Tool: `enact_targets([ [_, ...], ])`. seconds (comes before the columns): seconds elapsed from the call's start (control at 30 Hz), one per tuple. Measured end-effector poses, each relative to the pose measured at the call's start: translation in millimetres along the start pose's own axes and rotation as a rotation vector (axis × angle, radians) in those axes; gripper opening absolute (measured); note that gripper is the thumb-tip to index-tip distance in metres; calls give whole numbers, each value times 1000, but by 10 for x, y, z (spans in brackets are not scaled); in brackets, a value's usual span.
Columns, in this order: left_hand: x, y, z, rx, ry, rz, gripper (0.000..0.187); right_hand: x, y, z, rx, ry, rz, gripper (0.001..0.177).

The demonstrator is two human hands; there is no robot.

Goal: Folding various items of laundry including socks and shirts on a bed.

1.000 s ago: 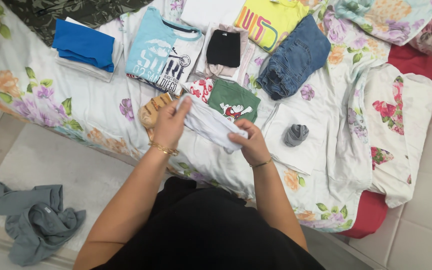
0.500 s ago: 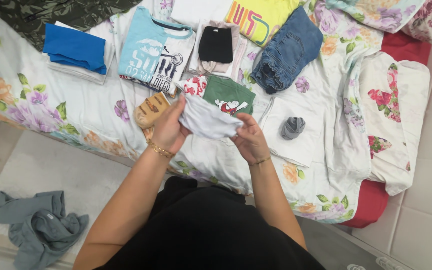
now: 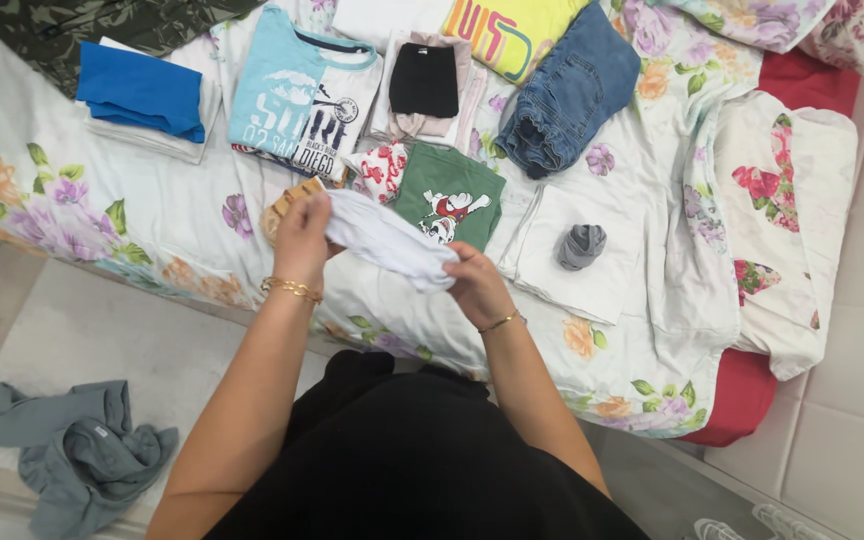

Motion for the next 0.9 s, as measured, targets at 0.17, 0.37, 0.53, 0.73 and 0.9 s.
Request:
enact_targets([
  [0.17, -537, 377, -330, 595, 574, 121, 43, 76, -438, 76, -297, -193, -260, 24],
  [0.37, -893, 813, -129, 725, 562, 366, 40, -72, 287, 95, -275, -80, -173, 27],
  [0.53, -905, 733, -321, 854, 614, 314, 29, -22, 292, -46, -402, -95, -111, 29],
  [0.73, -898, 694, -91, 766, 371, 275, 28, 56, -101, -168, -592, -271, -339, 3],
  [0.9, -1096, 896, -188, 497, 400, 394, 36, -59, 67, -82, -637, -471, -331, 11],
])
Point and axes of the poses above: each hand's wrist, its own x-axis towards the middle knuckle, its own y-axis out of the palm, z = x × y, the point moved 10 cm from there along x, towards the middle knuckle, and after that the axes turned 7 degrees about y, right-handed, at the moved point
